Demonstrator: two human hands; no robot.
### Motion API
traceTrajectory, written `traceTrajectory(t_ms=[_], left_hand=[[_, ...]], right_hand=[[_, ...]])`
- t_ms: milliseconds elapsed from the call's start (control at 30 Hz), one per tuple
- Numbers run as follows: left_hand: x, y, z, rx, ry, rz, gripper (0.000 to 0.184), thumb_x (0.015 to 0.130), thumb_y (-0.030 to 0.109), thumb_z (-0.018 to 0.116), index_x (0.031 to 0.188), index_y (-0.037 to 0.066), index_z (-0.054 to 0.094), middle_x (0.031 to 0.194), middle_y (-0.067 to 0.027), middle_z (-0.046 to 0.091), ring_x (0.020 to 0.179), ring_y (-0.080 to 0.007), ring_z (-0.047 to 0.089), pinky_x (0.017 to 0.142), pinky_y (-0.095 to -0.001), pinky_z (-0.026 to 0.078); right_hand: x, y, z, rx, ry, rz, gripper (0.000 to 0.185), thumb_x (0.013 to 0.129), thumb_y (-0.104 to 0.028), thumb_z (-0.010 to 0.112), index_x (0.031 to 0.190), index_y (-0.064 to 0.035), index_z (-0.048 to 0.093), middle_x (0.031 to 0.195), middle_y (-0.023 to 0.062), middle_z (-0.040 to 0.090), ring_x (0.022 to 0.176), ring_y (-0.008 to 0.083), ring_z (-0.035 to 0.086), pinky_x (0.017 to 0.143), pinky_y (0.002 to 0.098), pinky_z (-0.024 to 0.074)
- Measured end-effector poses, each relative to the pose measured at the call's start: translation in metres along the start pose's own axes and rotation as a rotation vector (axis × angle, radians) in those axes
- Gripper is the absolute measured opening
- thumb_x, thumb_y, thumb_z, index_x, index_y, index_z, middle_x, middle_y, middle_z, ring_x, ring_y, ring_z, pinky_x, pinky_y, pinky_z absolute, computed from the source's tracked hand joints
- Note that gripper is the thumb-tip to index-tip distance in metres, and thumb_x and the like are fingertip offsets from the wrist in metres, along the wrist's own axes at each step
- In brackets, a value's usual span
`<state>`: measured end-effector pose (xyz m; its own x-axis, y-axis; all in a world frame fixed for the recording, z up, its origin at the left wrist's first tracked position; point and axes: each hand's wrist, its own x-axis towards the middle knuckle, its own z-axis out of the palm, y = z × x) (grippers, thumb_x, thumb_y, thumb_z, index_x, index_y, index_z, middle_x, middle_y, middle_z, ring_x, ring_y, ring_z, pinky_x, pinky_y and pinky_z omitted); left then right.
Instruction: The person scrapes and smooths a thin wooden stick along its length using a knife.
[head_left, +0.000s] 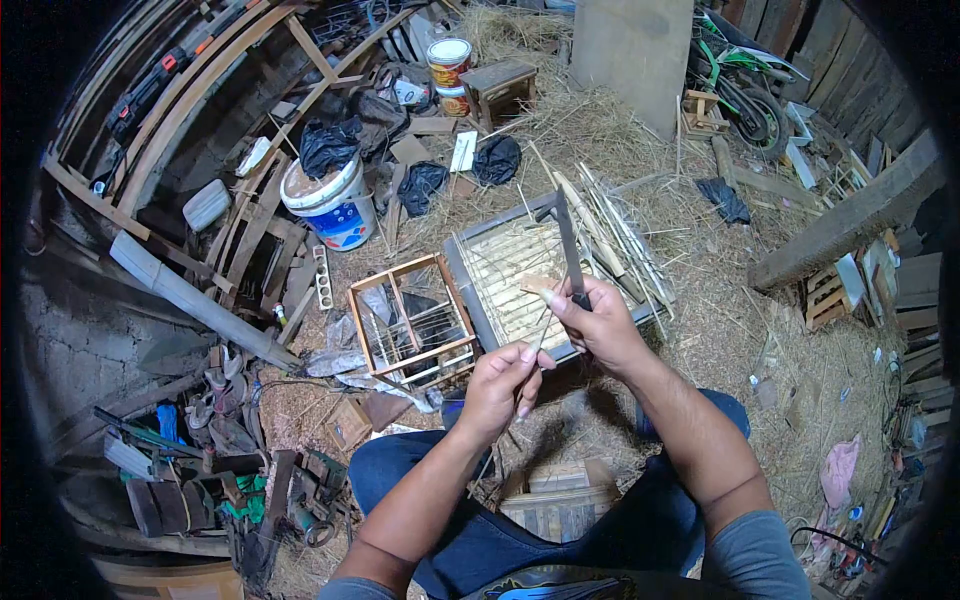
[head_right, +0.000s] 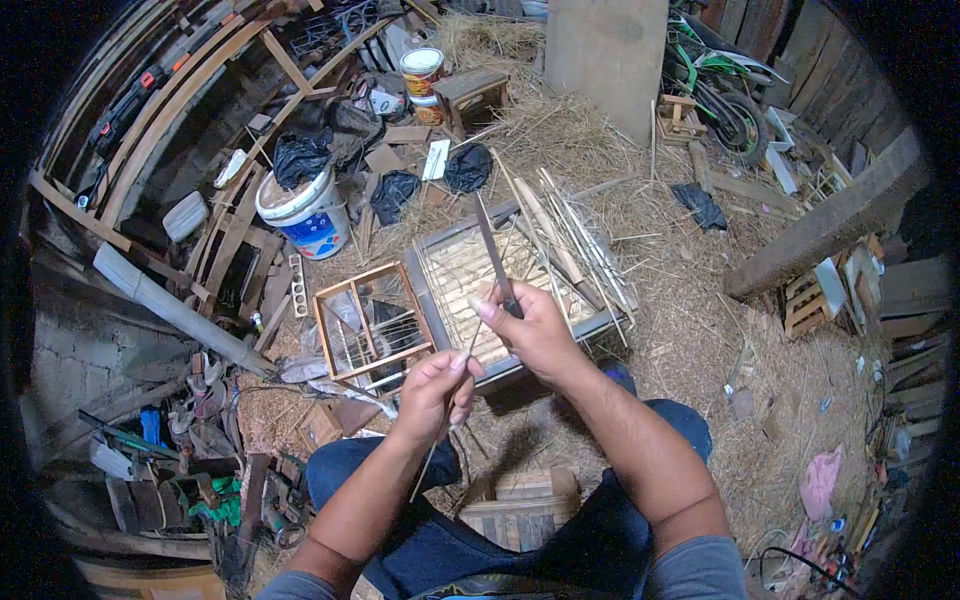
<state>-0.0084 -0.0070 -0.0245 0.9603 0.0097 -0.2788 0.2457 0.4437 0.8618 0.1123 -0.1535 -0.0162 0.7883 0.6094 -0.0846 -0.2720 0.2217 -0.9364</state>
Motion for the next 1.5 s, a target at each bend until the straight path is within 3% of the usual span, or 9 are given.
traceTrajectory(t_ms=[167,267,467,700,967,1033,1333,1400,1500], left_hand=[[-0.003,0.008,0.001,-0.11,-0.092,-0.096,0.029,0.107,0.028,0.044,0.098,0.004,0.057,0.055,0.0001,0.043,0.039,-0.0087,0.036,0.037,-0.0229,0.029],[0.0,0.004,-0.004,-0.142,-0.078,-0.061,0.028,0.107,0.029,0.043,0.097,0.006,0.054,0.055,0.0003,0.042,0.039,-0.0088,0.035,0.037,-0.0231,0.029],[0.001,0.006,-0.005,-0.204,-0.006,-0.022,0.028,0.108,0.03,0.041,0.095,0.007,0.051,0.059,0.0002,0.042,0.043,-0.009,0.035,0.039,-0.0234,0.03],[-0.005,-0.007,-0.004,-0.196,0.036,-0.09,0.025,0.106,0.027,0.043,0.093,0.008,0.052,0.063,0.0024,0.041,0.049,-0.0085,0.037,0.044,-0.0238,0.03],[-0.005,0.001,0.0,-0.253,-0.07,-0.088,0.027,0.107,0.03,0.044,0.093,0.008,0.05,0.062,0.0028,0.039,0.048,-0.0079,0.034,0.043,-0.0235,0.027],[-0.005,0.004,0.006,-0.121,-0.004,0.077,0.025,0.107,0.028,0.047,0.089,0.009,0.049,0.06,0.0059,0.036,0.047,-0.005,0.028,0.044,-0.0228,0.024],[-0.001,-0.001,0.004,0.615,0.188,0.449,0.022,0.105,0.014,0.048,0.092,0.002,0.062,0.067,0.0044,0.049,0.06,-0.0046,0.042,0.054,-0.0231,0.033],[0.002,0.002,0.005,0.665,0.239,0.506,0.026,0.103,0.018,0.051,0.093,-0.003,0.063,0.07,-0.0048,0.057,0.064,-0.0092,0.049,0.058,-0.03,0.041],[0.002,0.004,-0.005,0.594,0.191,0.226,0.027,0.104,0.02,0.051,0.09,-0.002,0.06,0.068,-0.0031,0.054,0.064,-0.0085,0.046,0.057,-0.0291,0.039]], right_hand=[[0.007,0.001,-0.01,0.016,0.004,0.017,0.021,0.098,-0.026,0.068,0.088,-0.0095,0.058,0.064,-0.0085,0.048,0.053,0.0018,0.041,0.048,0.0206,0.0322],[0.009,0.008,-0.011,-0.278,0.004,-0.198,0.03,0.101,-0.034,0.061,0.088,-0.0067,0.057,0.063,-0.008,0.05,0.056,0.0077,0.049,0.05,0.0287,0.0393],[-0.016,0.001,0.001,-1.0,-0.07,-0.36,0.028,0.102,-0.035,0.05,0.094,-0.0088,0.053,0.067,0.0171,0.059,0.066,0.0388,0.063,0.056,0.0474,0.0448],[-0.023,-0.011,0.005,-1.124,-0.219,-0.423,0.026,0.1,-0.03,0.053,0.091,-0.006,0.054,0.066,0.0155,0.06,0.06,0.0388,0.061,0.051,0.0464,0.0428],[-0.014,-0.013,-0.007,-1.234,-0.117,-0.502,0.027,0.098,-0.034,0.055,0.088,-0.0093,0.052,0.06,0.0138,0.058,0.056,0.038,0.061,0.048,0.0487,0.0435],[-0.012,-0.012,-0.009,-1.264,-0.052,-0.512,0.027,0.098,-0.035,0.055,0.088,-0.0096,0.052,0.058,0.0133,0.058,0.055,0.0375,0.061,0.047,0.0487,0.0431],[-0.023,-0.023,0.007,-1.262,-0.156,-0.448,0.025,0.097,-0.033,0.057,0.088,-0.0091,0.054,0.06,0.014,0.061,0.056,0.0382,0.062,0.048,0.0497,0.0444],[-0.019,-0.022,0.002,-1.283,-0.139,-0.455,0.025,0.097,-0.033,0.057,0.087,-0.0091,0.054,0.061,0.014,0.061,0.057,0.038,0.062,0.049,0.0498,0.0445],[-0.016,-0.019,-0.001,-1.264,-0.121,-0.448,0.024,0.097,-0.029,0.054,0.085,-0.0088,0.054,0.062,0.0165,0.059,0.059,0.0402,0.061,0.05,0.0496,0.0428]])
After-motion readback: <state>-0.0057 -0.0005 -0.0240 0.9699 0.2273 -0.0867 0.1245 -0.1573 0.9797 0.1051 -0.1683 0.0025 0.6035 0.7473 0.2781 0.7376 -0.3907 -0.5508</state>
